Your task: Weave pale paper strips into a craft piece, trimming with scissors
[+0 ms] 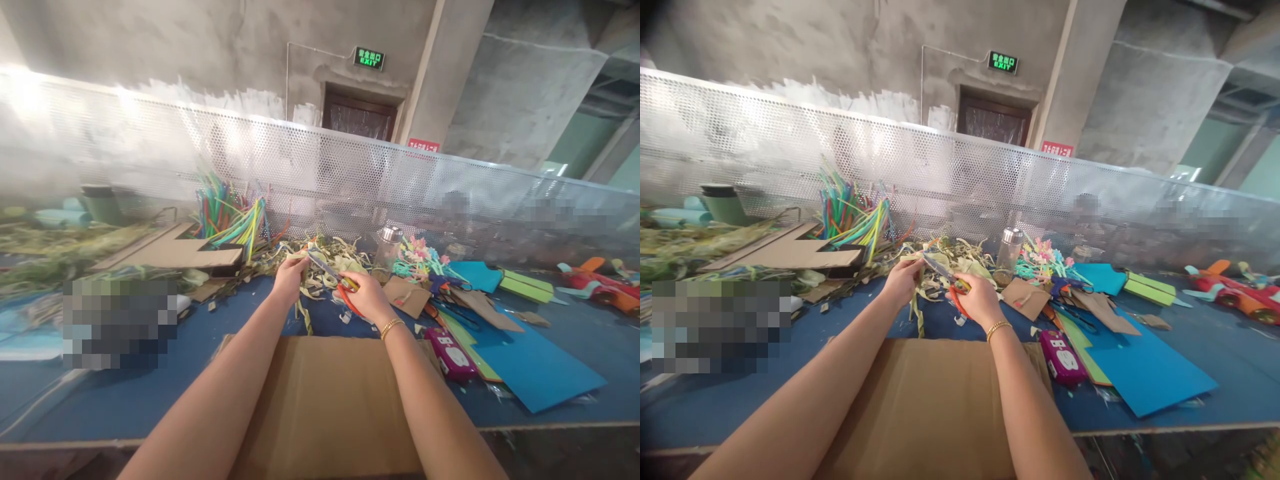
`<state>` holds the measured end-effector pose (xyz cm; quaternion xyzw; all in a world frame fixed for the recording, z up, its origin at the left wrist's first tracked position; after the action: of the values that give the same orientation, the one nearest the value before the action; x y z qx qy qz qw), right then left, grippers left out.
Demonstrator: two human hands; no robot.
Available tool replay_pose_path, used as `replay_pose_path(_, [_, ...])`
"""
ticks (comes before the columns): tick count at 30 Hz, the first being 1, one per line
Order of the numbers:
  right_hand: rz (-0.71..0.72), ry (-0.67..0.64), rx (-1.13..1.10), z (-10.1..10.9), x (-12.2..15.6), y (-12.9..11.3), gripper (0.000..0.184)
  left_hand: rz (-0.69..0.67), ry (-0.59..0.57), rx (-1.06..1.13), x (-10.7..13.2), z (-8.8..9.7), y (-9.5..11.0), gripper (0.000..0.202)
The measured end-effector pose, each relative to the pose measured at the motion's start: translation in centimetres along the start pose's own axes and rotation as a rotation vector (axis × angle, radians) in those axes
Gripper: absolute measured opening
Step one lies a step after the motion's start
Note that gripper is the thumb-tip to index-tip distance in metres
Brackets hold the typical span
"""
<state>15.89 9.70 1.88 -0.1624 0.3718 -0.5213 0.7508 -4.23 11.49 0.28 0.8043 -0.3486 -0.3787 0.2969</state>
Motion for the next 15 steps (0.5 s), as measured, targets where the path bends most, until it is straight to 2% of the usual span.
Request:
replay_pose_path(7, [-0.003,0.013,-0.008,0.19,0.03,-0.05,0.052,0.002,-0.003,-0.025,0.28,-0.13,0.21,0.029])
replay_pose_path(15, [-0.021,-0.03,-0.046,-0.09,-0.14,0.23,0.051,-0.023,-0.004,-0.07,0.41,-0.23,0.26,0.026])
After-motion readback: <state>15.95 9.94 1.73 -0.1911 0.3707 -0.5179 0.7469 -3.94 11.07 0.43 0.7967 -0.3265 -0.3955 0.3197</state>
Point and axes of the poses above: each hand's wrist, its own x-axis away from the middle knuckle, its own z-axis out of the back of the hand, y = z × x, the point moved 3 cm from there along -x, towards the middle knuckle, and after that the axes turned 14 degrees about -z, right-handed, at the moved point
